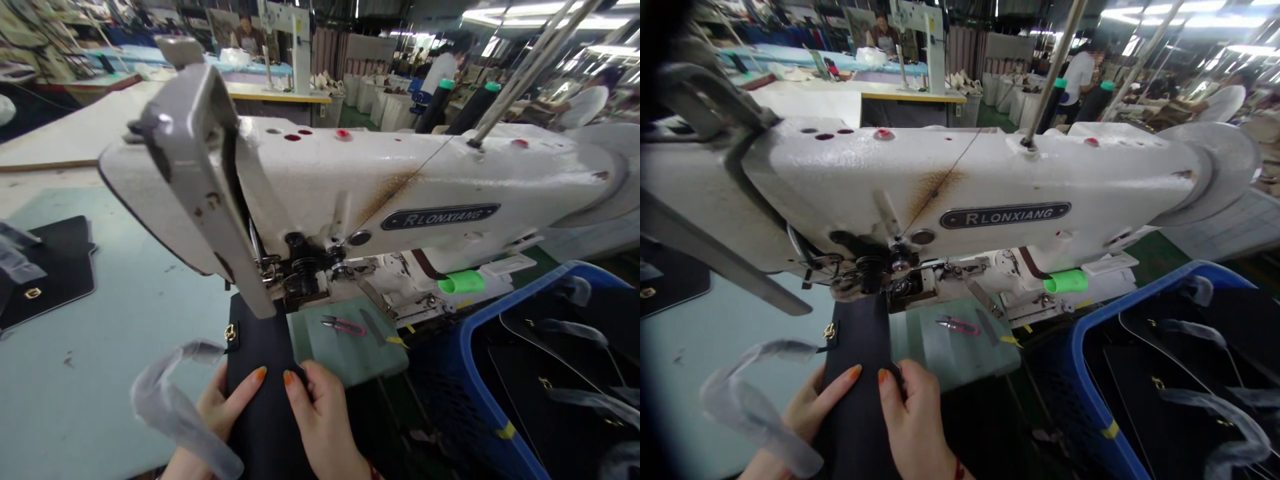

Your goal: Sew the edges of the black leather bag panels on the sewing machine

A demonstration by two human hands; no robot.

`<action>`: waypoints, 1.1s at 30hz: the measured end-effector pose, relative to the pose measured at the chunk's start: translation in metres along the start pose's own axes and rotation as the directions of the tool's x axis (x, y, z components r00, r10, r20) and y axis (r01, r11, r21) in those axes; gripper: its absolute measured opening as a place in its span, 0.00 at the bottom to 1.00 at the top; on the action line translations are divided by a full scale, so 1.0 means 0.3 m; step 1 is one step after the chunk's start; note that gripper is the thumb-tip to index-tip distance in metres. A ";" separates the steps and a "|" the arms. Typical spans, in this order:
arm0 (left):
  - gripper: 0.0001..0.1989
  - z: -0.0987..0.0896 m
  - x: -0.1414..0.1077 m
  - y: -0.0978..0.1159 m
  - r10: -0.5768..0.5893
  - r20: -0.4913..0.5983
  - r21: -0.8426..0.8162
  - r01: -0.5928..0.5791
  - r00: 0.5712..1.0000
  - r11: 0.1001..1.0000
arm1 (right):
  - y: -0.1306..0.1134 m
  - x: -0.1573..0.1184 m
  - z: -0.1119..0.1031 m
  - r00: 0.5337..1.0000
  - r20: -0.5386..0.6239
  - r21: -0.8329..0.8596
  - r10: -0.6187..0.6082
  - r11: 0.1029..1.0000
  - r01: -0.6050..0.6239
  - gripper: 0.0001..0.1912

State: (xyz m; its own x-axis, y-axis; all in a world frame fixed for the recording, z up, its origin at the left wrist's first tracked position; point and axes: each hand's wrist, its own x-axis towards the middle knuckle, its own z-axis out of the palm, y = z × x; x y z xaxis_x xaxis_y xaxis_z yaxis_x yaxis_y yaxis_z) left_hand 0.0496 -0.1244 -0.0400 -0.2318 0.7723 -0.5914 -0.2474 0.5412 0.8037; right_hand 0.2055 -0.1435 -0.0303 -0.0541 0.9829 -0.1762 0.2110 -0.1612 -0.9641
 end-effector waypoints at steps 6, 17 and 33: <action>0.30 -0.016 0.007 -0.014 -0.015 -0.012 -0.026 0.015 1.000 1.000 | 0.023 0.010 0.016 0.999 -0.033 -0.060 -0.021 0.998 0.019 0.19; 0.29 0.002 0.032 0.043 0.002 0.064 -0.064 0.002 0.998 0.998 | 0.008 0.072 0.027 0.998 -0.046 -0.102 -0.040 0.994 0.036 0.20; 0.30 0.034 0.088 0.172 0.035 0.208 -0.150 -0.004 0.978 0.989 | -0.065 0.190 0.023 0.994 -0.066 -0.064 -0.086 0.995 0.082 0.18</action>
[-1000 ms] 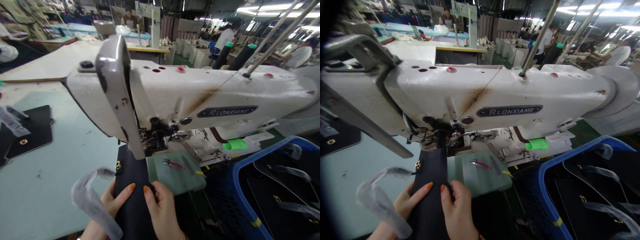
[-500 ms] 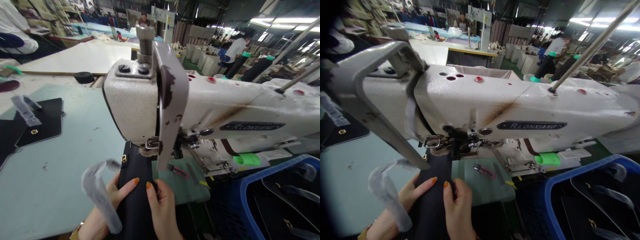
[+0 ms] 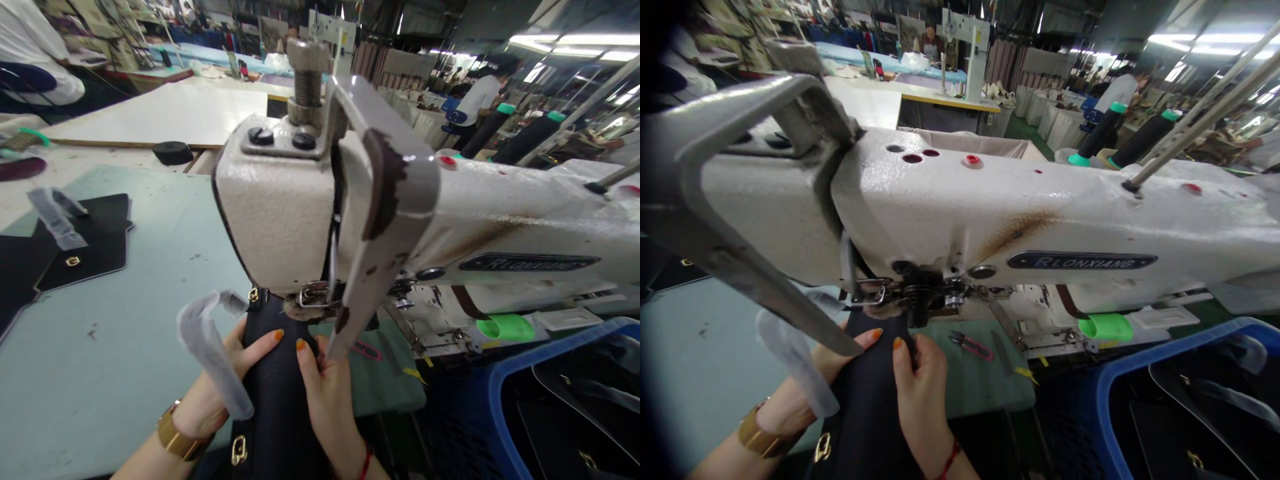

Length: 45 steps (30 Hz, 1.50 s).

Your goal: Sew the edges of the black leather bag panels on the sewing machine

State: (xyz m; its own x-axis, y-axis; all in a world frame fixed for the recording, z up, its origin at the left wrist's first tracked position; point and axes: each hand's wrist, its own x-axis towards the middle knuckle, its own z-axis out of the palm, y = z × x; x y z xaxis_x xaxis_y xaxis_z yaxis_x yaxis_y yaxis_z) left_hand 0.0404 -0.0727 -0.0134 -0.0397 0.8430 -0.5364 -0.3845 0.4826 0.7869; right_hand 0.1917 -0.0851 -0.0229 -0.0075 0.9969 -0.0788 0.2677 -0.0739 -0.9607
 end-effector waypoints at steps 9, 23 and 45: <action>0.29 0.015 0.036 0.062 0.031 -0.016 0.083 -0.030 0.999 0.996 | 0.006 0.055 0.025 0.997 -0.055 0.015 -0.062 0.998 0.063 0.15; 0.33 0.003 0.122 0.124 0.133 0.071 0.168 -0.143 0.989 0.975 | -0.013 0.096 0.040 0.993 -0.080 0.024 -0.084 0.996 0.086 0.19; 0.16 0.013 0.149 0.248 0.213 0.169 0.280 -0.254 0.962 0.926 | 0.021 0.118 0.028 0.984 0.140 0.265 0.110 0.953 -0.144 0.27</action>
State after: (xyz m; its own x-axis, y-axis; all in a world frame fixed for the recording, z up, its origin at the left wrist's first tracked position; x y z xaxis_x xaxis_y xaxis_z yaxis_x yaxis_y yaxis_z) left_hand 0.0137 0.0019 0.0222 0.0357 0.9542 -0.2970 -0.0880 0.2991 0.9502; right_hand 0.1851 -0.0504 -0.0339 -0.1127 0.9690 -0.2200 0.0007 -0.2213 -0.9752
